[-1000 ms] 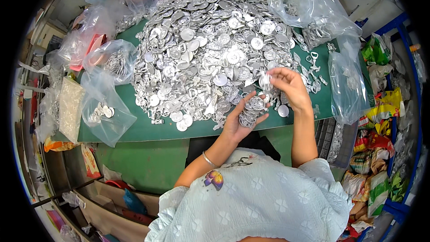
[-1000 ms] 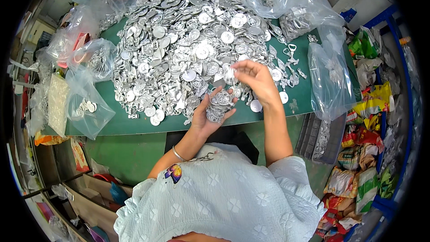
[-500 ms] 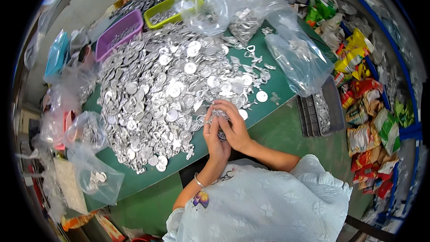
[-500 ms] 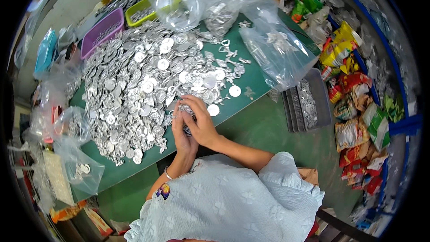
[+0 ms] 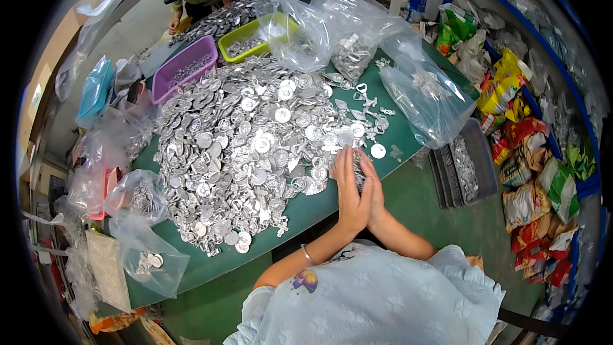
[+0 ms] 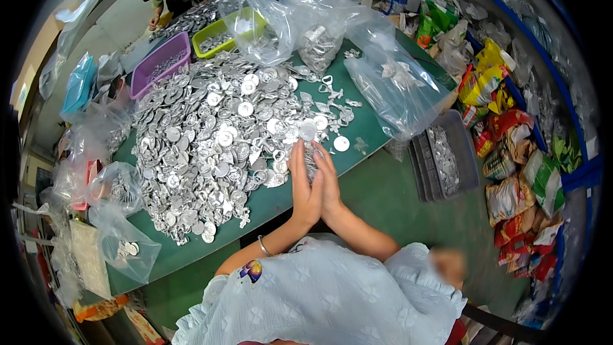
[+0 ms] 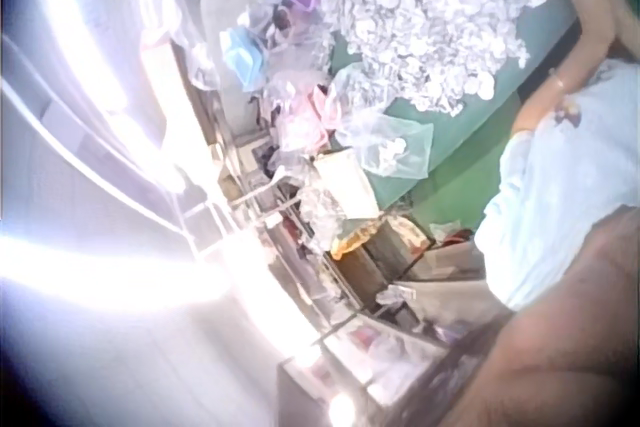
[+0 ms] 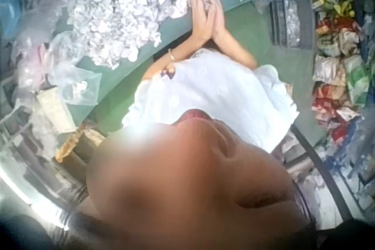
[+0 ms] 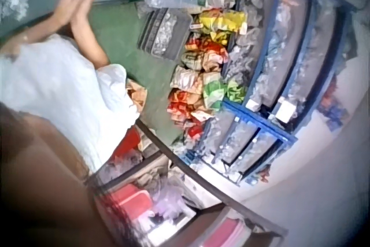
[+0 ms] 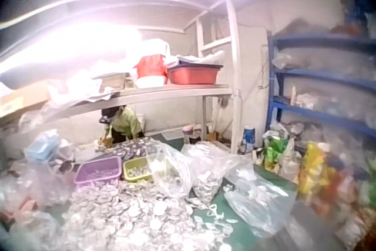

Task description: The person sorts through a large pile of heart-shaped metal charms on a green table by hand, picking up individual pieces and stacking them in their palm.

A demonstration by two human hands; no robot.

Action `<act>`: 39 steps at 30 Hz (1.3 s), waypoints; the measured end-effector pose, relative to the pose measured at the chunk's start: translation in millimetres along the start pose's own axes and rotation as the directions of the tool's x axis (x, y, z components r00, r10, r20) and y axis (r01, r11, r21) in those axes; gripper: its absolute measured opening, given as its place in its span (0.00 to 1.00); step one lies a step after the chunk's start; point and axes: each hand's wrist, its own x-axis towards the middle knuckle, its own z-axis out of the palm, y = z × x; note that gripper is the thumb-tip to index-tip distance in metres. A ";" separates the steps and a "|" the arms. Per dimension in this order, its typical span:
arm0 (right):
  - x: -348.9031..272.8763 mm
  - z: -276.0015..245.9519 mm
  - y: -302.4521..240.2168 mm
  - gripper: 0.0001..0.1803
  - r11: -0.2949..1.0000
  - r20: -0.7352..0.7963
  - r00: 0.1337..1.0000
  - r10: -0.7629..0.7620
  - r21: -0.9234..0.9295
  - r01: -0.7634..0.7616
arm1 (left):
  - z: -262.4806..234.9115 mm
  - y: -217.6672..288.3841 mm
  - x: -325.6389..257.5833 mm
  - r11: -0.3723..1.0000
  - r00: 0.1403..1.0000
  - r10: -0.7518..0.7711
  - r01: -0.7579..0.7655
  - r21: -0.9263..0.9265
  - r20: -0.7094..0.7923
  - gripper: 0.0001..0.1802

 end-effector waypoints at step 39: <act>-13.7 139.8 30.1 0.29 0.325 0.850 0.484 -0.208 -0.407 0.854 | -144.2 -22.4 6.9 0.087 0.739 -0.662 -0.090 -0.992 -0.125 0.19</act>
